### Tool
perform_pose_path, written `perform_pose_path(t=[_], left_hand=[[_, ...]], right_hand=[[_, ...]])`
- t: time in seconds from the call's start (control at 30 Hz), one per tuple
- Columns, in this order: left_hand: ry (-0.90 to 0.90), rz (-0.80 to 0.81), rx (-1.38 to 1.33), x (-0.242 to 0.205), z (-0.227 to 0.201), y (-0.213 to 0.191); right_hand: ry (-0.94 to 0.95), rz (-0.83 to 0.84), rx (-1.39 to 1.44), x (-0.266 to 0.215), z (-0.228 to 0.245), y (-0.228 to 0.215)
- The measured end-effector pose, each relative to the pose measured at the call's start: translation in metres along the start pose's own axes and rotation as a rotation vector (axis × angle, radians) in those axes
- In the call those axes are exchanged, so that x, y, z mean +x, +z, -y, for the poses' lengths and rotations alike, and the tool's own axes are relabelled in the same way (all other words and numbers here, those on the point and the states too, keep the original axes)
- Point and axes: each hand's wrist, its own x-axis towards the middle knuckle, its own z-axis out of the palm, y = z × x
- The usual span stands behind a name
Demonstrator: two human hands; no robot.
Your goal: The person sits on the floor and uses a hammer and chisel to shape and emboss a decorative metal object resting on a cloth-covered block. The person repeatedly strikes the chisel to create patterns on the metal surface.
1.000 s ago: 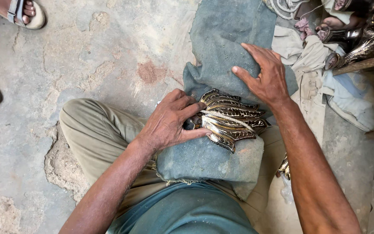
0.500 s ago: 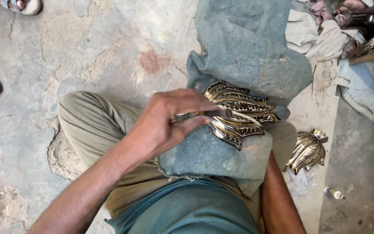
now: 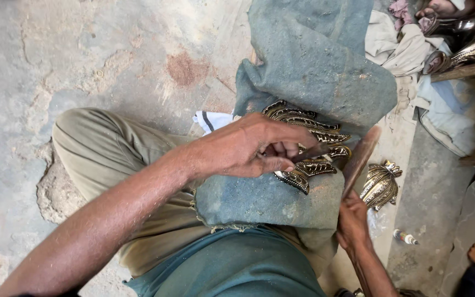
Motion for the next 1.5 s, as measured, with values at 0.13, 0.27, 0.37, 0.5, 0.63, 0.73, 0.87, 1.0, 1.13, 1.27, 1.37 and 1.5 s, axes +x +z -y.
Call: perform_pose_path(t=[0.13,0.27,0.37,0.5,0.63,0.73,0.87,1.0,1.13,1.27,1.37,1.5], left_hand=[[-0.116,0.105,0.006,0.001,-0.001,-0.006],[-0.052,0.117,0.092,0.001,-0.007,-0.009],[0.025,0.104,0.114,0.004,-0.006,-0.009],[0.08,0.089,0.073,0.005,0.001,-0.01],[0.082,0.117,0.051,0.004,0.008,-0.01],[0.019,0.139,0.03,0.002,0.009,-0.01],[0.034,0.125,0.033,0.0,0.011,-0.008],[0.133,0.07,0.021,-0.003,0.014,-0.005],[0.104,0.089,0.027,-0.004,0.016,-0.006],[0.171,0.072,0.022,0.0,0.015,-0.008],[0.115,0.091,0.013,-0.003,0.014,-0.007],[0.094,0.11,0.03,0.002,0.012,-0.01]], right_hand=[[-0.271,-0.137,-0.21,-0.013,0.045,-0.015],[-0.473,0.134,-0.049,-0.054,0.12,-0.007],[-0.522,0.129,-0.24,-0.085,0.165,0.01],[-0.548,0.154,-0.671,-0.105,0.208,0.024],[-0.56,-0.012,-0.979,-0.11,0.218,0.022],[-0.6,-0.166,-1.379,-0.111,0.217,0.019],[-0.508,-0.109,-1.21,-0.119,0.225,0.019],[-0.581,-0.055,-1.248,-0.124,0.237,0.03],[0.053,-0.292,0.25,-0.117,0.241,0.045],[-0.802,0.003,-1.365,-0.121,0.238,0.03],[-0.671,-0.043,-1.268,-0.119,0.229,0.016],[-0.654,-0.079,-0.999,-0.115,0.213,0.018]])
